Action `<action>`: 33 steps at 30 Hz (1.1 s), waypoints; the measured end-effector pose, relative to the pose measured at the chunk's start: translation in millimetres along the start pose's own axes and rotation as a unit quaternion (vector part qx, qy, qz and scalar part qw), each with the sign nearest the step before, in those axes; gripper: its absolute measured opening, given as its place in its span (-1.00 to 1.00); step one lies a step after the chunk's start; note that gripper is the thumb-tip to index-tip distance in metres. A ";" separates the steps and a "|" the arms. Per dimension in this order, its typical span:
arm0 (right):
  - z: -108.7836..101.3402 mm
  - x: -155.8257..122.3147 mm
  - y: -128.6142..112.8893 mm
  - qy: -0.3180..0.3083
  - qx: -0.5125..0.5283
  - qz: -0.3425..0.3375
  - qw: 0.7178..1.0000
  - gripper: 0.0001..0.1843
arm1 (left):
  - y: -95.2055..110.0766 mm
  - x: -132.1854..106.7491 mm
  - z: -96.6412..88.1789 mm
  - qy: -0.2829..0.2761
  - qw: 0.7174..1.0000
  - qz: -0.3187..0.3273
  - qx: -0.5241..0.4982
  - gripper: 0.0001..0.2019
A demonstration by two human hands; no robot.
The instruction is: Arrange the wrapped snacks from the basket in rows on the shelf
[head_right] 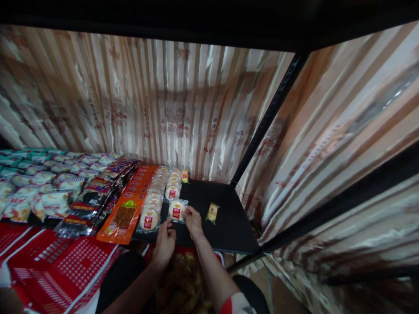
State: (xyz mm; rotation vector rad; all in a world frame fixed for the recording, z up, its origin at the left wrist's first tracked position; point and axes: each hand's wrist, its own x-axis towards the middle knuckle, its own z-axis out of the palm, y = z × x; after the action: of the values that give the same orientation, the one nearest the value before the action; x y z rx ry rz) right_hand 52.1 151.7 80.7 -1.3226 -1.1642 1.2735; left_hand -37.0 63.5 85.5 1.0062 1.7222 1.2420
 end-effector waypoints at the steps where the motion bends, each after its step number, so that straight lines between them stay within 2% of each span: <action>1: 2.0 4.6 0.7 -0.004 -0.011 -0.006 1.000 -0.69 | -0.8 1.7 0.2 0.006 0.997 0.048 0.059 -0.58; 4: 8.3 17.0 3.4 0.003 -0.036 -0.023 0.999 -0.70 | -4.8 9.4 3.8 0.017 0.973 0.138 0.184 -0.56; 8: 17.7 31.4 7.7 0.028 -0.063 -0.040 0.997 -0.70 | -13.3 23.8 13.1 0.015 0.950 0.193 0.244 -0.50; 13: 26.7 45.2 7.8 0.043 -0.079 -0.050 0.995 -0.67 | -19.0 40.4 20.0 0.009 0.938 0.201 0.281 -0.46; 19: 31.5 55.3 6.9 0.072 -0.165 -0.063 0.982 -0.61 | -21.8 52.9 23.5 0.027 0.939 0.209 0.272 -0.44; 24: 36.2 58.6 8.7 0.100 -0.220 -0.064 0.968 -0.59 | -27.1 58.4 24.5 0.031 0.938 0.216 0.268 -0.43; 33: 41.0 57.9 1.7 0.094 -0.302 -0.056 0.947 -0.58 | -37.5 62.1 28.2 0.068 0.936 0.241 0.248 -0.39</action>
State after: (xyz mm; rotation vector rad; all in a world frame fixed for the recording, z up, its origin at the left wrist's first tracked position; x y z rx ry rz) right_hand 11.9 209.4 71.0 -1.7413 -1.5319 0.7015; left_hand -41.6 122.0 34.4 1.7609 2.0243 1.2082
